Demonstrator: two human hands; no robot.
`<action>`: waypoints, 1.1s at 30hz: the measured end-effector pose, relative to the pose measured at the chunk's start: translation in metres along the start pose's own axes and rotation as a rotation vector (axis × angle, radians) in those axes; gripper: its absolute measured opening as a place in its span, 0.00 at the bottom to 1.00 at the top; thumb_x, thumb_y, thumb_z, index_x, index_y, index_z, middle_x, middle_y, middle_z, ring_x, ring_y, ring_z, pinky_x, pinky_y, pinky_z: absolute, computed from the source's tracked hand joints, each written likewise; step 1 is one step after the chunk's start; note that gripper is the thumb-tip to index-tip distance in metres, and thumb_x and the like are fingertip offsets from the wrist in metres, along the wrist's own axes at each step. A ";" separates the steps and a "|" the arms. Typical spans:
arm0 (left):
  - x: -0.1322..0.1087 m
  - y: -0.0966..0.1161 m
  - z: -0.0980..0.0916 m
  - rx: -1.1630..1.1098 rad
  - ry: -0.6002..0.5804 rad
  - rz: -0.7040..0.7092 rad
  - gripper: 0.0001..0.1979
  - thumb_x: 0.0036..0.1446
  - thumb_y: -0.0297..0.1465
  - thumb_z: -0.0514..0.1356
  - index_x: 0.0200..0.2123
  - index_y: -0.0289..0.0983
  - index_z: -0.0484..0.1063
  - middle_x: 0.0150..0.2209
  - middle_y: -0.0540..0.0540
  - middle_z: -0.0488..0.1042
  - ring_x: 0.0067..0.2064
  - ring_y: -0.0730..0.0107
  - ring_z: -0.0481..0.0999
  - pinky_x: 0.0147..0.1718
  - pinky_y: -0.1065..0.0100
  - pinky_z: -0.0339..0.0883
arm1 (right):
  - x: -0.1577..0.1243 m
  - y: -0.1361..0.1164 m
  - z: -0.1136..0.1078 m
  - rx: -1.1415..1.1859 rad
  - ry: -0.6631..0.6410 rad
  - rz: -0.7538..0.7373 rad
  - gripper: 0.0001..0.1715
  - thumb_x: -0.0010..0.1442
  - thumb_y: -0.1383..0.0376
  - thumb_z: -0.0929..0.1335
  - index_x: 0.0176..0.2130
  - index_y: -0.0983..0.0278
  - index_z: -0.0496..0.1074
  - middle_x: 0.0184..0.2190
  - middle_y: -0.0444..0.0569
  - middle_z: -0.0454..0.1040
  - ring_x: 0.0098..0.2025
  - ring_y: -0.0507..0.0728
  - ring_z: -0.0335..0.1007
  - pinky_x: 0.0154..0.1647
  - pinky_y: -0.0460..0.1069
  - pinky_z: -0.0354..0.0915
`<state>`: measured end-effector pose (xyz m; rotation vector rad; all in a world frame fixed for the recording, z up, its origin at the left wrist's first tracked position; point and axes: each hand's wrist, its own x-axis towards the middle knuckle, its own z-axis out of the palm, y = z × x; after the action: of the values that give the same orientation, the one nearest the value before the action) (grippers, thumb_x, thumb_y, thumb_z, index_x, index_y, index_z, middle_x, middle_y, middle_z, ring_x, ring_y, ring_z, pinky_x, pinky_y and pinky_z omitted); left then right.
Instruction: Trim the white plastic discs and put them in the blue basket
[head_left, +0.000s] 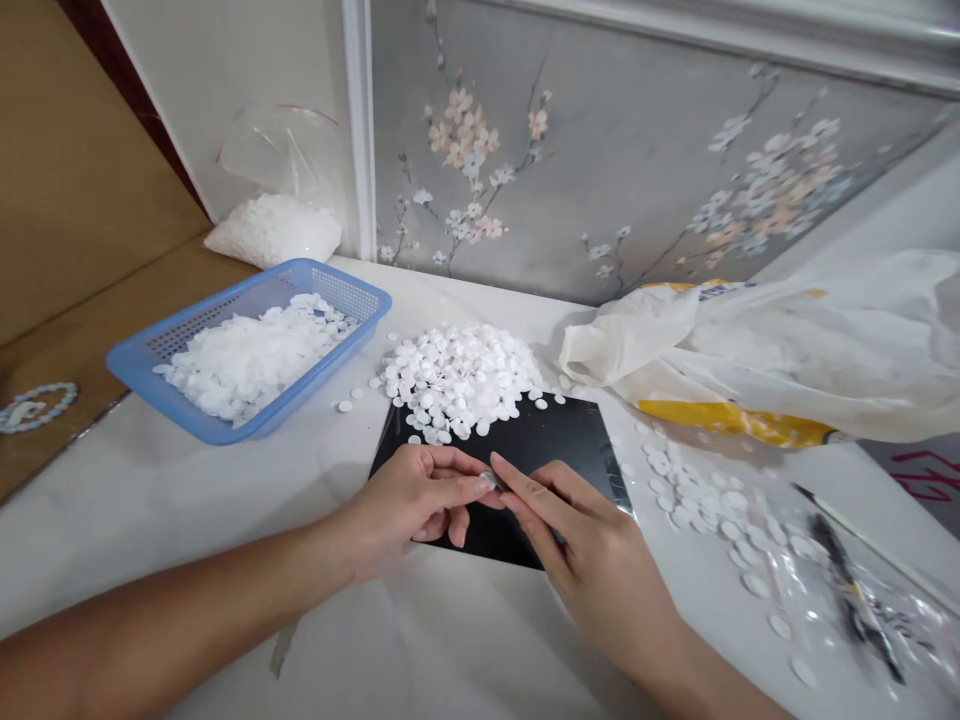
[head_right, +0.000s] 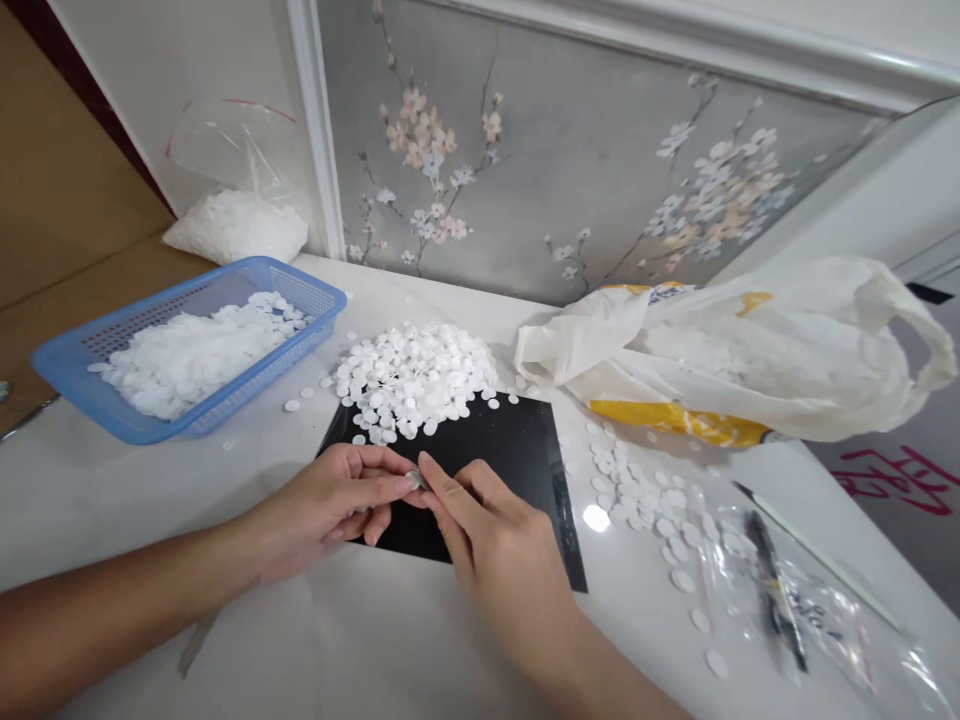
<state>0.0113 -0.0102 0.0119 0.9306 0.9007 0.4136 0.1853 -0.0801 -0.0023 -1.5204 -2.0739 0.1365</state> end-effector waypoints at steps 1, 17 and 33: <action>0.000 0.000 0.000 0.000 0.001 -0.002 0.10 0.50 0.35 0.64 0.32 0.34 0.74 0.27 0.46 0.78 0.17 0.84 0.64 0.15 0.75 0.41 | 0.000 0.000 0.000 -0.005 -0.002 0.001 0.21 0.68 0.64 0.58 0.55 0.63 0.69 0.28 0.47 0.70 0.23 0.48 0.67 0.25 0.42 0.67; -0.001 0.000 -0.002 0.005 -0.013 0.027 0.11 0.50 0.34 0.64 0.34 0.33 0.74 0.35 0.41 0.80 0.18 0.83 0.67 0.15 0.75 0.42 | 0.000 -0.001 -0.001 0.024 0.010 0.001 0.21 0.68 0.64 0.58 0.55 0.63 0.70 0.29 0.47 0.70 0.24 0.48 0.68 0.25 0.42 0.66; 0.001 -0.002 -0.004 0.030 -0.036 0.017 0.12 0.49 0.36 0.65 0.34 0.34 0.76 0.35 0.40 0.80 0.19 0.82 0.66 0.16 0.75 0.43 | 0.001 0.000 -0.006 -0.007 0.003 -0.002 0.20 0.67 0.64 0.58 0.52 0.61 0.73 0.27 0.47 0.71 0.22 0.48 0.67 0.24 0.42 0.66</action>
<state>0.0088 -0.0087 0.0084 0.9708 0.8681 0.3980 0.1878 -0.0804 0.0032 -1.5214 -2.0754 0.1266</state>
